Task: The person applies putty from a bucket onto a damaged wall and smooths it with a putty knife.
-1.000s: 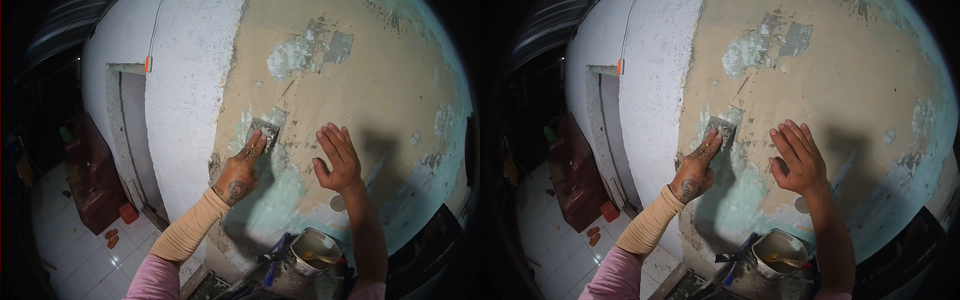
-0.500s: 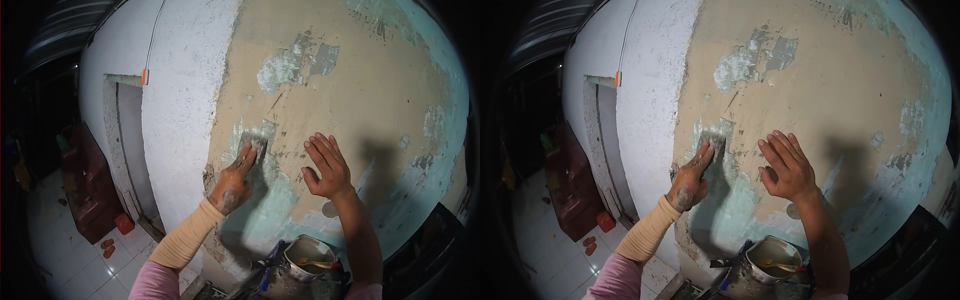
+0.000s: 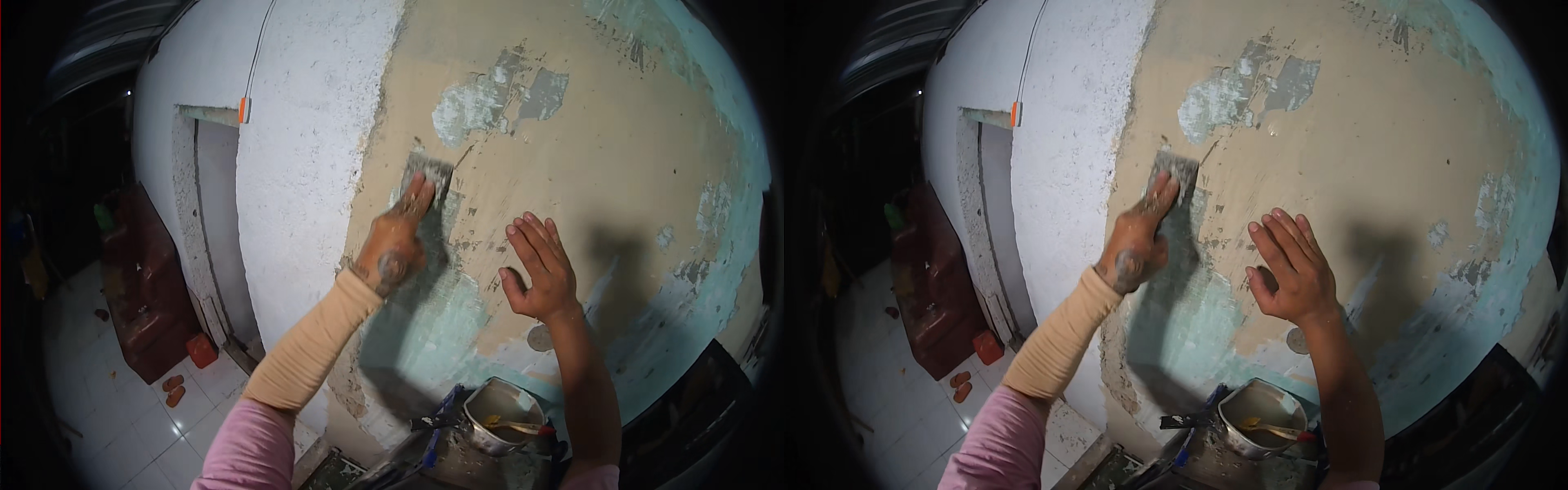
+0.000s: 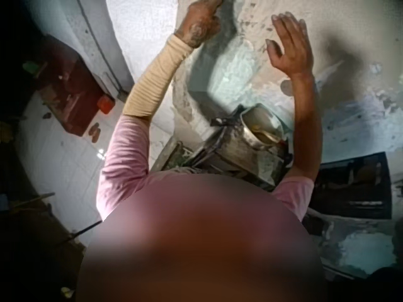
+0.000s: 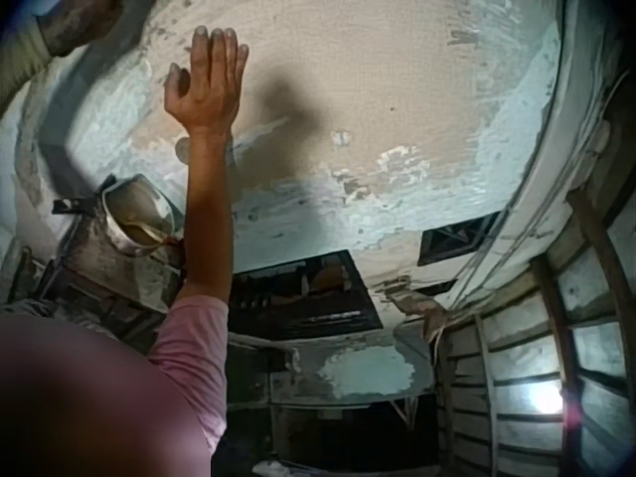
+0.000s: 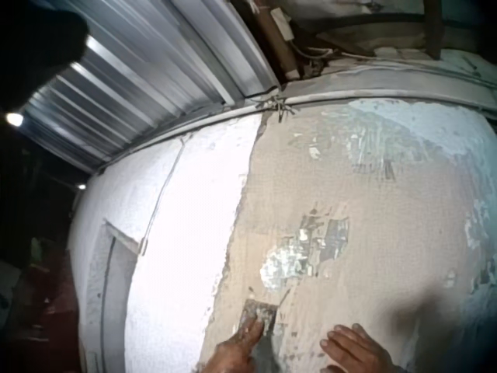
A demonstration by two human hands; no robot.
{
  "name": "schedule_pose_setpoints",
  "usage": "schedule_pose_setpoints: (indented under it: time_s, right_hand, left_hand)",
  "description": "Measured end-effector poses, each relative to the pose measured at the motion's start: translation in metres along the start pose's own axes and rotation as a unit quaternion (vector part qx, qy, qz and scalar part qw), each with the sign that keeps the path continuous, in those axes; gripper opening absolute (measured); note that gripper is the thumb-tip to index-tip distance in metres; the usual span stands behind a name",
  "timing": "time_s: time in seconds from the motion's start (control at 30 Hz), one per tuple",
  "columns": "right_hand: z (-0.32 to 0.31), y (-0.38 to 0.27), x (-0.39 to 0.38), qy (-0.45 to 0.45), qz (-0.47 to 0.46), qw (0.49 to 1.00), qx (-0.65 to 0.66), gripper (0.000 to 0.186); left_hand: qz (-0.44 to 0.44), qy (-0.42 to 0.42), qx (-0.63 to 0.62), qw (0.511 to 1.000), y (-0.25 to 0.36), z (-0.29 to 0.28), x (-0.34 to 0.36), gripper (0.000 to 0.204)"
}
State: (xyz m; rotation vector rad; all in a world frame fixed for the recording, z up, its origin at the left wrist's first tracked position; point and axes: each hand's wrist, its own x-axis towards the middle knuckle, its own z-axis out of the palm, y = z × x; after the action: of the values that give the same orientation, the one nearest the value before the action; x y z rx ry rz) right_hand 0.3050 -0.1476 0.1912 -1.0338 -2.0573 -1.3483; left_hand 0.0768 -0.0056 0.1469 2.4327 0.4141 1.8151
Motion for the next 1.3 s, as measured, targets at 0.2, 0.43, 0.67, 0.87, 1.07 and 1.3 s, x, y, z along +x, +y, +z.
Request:
schedule_pose_setpoints:
  time_s: [0.2, 0.43, 0.67, 0.87, 1.07, 1.3]
  right_hand:
    - [0.006, -0.003, 0.001, -0.005, -0.004, 1.000, 0.004, 0.058]
    - [0.004, -0.002, 0.000, -0.009, -0.003, 1.000, 0.017, 0.058]
    - [0.001, 0.002, -0.005, -0.003, 0.010, 1.000, 0.007, 0.060]
    - [0.006, -0.001, 0.002, -0.011, -0.003, 1.000, 0.018, 0.059]
    - [0.001, 0.000, -0.002, -0.004, 0.005, 1.000, 0.013, 0.058]
    - [0.001, -0.001, -0.001, -0.010, -0.001, 0.999, 0.036, 0.059]
  left_hand:
    - [-0.023, -0.069, -0.024, 0.997, 0.004, 0.015, -0.059, 0.088]
    - [-0.010, -0.073, -0.046, 0.996, 0.009, 0.014, -0.052, 0.089]
    - [-0.065, -0.065, -0.028, 0.995, 0.024, -0.006, 0.020, 0.086]
    - [0.001, -0.052, -0.036, 0.998, 0.010, 0.023, -0.054, 0.087]
    - [0.014, -0.019, -0.079, 0.997, 0.022, 0.012, -0.008, 0.084]
    - [-0.022, -0.028, -0.036, 0.999, 0.021, 0.001, 0.012, 0.082]
